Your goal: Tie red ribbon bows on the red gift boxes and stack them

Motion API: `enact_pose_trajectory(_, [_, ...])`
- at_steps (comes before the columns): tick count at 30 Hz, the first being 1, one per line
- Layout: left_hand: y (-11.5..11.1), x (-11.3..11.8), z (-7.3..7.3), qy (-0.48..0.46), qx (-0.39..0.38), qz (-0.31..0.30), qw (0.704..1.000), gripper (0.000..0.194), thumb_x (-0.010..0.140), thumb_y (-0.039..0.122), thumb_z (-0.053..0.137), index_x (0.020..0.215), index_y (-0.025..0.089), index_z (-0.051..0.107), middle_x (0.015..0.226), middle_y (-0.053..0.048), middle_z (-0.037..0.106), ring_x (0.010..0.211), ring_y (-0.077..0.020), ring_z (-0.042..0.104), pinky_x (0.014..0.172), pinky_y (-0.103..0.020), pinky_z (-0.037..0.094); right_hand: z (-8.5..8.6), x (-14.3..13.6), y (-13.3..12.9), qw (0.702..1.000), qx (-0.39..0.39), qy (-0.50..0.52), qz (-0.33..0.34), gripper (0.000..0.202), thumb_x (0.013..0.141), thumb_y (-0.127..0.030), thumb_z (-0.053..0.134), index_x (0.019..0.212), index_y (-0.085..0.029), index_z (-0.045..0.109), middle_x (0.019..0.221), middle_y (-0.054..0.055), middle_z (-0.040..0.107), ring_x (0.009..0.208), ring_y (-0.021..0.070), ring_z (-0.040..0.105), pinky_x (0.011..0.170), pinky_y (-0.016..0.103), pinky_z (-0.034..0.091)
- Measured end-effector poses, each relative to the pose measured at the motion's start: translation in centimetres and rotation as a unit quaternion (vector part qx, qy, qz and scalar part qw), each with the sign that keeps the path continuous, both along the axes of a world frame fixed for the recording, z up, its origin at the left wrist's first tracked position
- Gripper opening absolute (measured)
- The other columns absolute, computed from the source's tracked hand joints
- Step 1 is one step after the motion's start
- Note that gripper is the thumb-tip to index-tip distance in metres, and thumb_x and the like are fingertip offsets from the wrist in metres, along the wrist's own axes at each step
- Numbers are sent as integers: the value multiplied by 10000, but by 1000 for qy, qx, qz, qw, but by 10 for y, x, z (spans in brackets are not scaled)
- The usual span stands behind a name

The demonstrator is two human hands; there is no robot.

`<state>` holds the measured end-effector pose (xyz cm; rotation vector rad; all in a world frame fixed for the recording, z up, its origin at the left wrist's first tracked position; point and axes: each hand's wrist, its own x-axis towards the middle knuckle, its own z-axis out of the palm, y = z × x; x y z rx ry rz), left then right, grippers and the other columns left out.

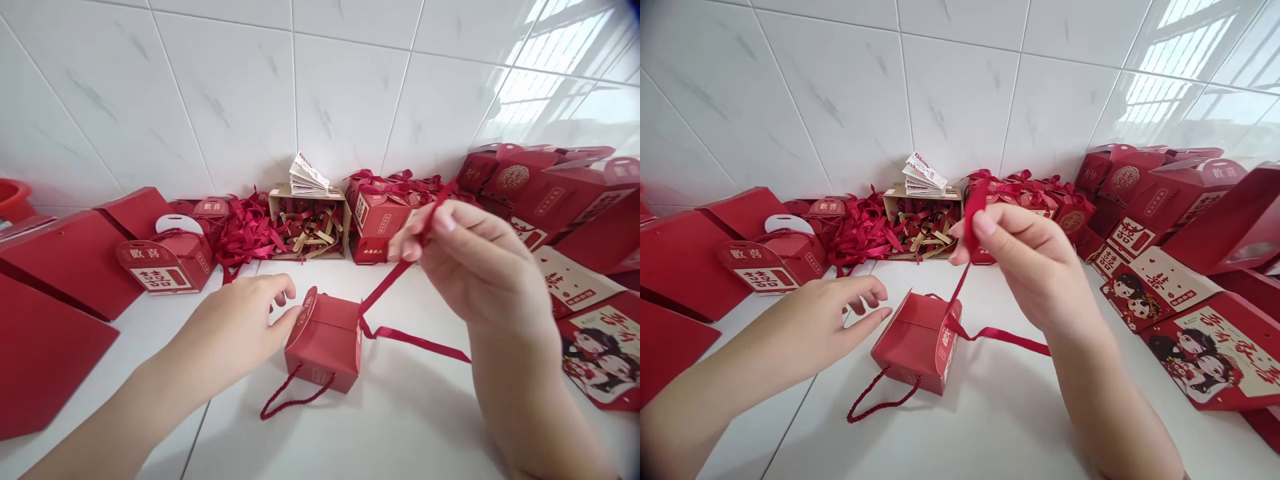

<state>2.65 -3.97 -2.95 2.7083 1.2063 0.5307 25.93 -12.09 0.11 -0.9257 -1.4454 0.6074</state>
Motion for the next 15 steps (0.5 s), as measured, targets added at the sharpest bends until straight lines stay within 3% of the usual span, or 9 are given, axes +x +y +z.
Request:
enact_pose_trajectory(3, [0, -2, 0, 0, -64, -12, 998, 203, 844, 417, 523, 788, 244, 614, 630, 9, 656, 476, -161, 602, 354, -225, 363, -4, 2, -1, 1000, 0, -29, -5, 221, 966, -319, 433, 826, -194, 551, 826, 42, 599, 776, 164, 599, 774, 333, 505])
enact_pose_trajectory(6, [-4, -3, 1, -8, -102, -47, 994, 204, 857, 432, 519, 860, 266, 637, 776, 14, 707, 531, -146, 633, 407, -221, 424, -17, -3, 8, 988, -83, -126, 26, 288, 973, -348, 427, 804, -168, 576, 869, 59, 618, 825, 161, 591, 734, 276, 491])
enact_pose_trajectory(11, [-7, -7, 0, 1, -120, -73, 990, 248, 841, 455, 552, 989, 274, 634, 920, -4, 712, 703, -175, 675, 528, -234, 495, -36, -12, 24, 963, -178, -191, 62, 294, 933, -345, 491, 769, -147, 633, 1232, 75, 551, 1001, 171, 589, 778, 249, 500])
enact_pose_trajectory(15, [-8, -5, 0, -33, -181, -44, 982, 290, 906, 400, 452, 1142, 279, 569, 863, 2, 696, 599, -142, 623, 467, -216, 438, -41, -17, 26, 945, -229, -218, 80, 308, 923, -319, 478, 718, -167, 651, 1338, 51, 481, 1211, 209, 490, 799, 253, 500])
